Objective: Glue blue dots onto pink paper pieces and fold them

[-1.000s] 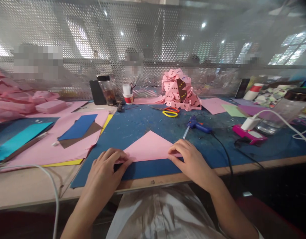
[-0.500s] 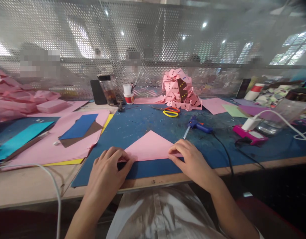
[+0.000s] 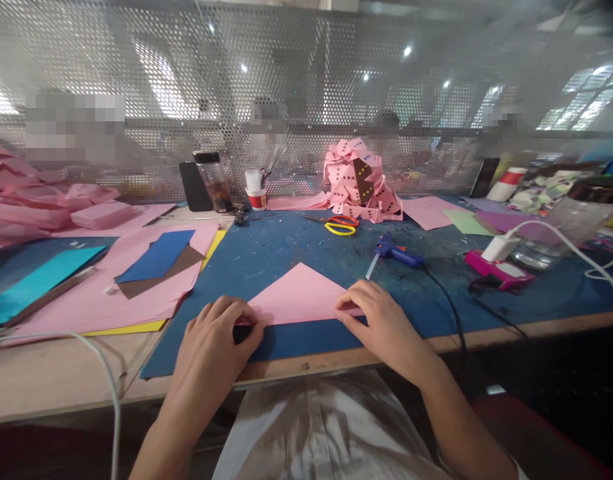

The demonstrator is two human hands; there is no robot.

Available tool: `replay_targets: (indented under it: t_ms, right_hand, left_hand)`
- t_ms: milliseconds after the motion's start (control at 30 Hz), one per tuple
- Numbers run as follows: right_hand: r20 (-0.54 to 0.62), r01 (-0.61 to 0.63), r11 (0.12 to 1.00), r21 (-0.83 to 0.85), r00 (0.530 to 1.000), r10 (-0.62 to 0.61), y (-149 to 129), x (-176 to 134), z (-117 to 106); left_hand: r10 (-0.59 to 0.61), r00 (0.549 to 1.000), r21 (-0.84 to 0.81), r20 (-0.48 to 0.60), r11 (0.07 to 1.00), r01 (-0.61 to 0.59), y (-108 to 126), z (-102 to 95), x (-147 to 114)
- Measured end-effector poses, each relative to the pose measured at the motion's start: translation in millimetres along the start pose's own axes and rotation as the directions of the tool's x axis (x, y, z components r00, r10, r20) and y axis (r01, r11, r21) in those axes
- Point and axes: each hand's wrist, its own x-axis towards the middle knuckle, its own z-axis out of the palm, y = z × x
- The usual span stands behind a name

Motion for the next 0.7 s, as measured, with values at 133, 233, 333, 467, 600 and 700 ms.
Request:
replay_targets:
  t_ms: [133, 233, 333, 467, 600, 700]
  right_hand:
    - [-0.010, 0.004, 1.000, -0.004, 1.000, -0.004, 0.1, 0.0, 0.5]
    - [-0.008, 0.003, 1.000, 0.002, 1.000, -0.003, -0.1, -0.3, 0.5]
    - [-0.006, 0.003, 1.000, 0.003, 1.000, -0.003, -0.6, -0.6, -0.1]
    - [-0.009, 0.003, 1.000, -0.002, 1.000, -0.003, -0.6, -0.5, -0.5]
    - [-0.008, 0.003, 1.000, -0.002, 1.000, -0.003, 0.1, -0.6, -0.2]
    - [0.000, -0.004, 1.000, -0.002, 1.000, 0.004, 0.0, -0.9, -0.1]
  left_hand:
    - [-0.009, 1.000, -0.026, -0.018, 1.000, 0.009, -1.6, 0.4, -0.7]
    - [-0.005, 1.000, -0.043, -0.030, 0.999, 0.004, -2.4, 1.2, -1.7]
    - [-0.001, 0.998, -0.056, -0.057, 0.998, -0.003, -3.2, 1.7, -2.8]
    - [0.005, 0.997, -0.070, -0.072, 0.997, -0.010, -4.2, 1.8, -3.4]
    - [-0.002, 0.997, -0.077, -0.072, 0.997, -0.003, -5.6, 1.8, -3.6]
    - [-0.024, 0.997, -0.087, -0.077, 0.996, 0.018, -7.6, 1.6, -4.4]
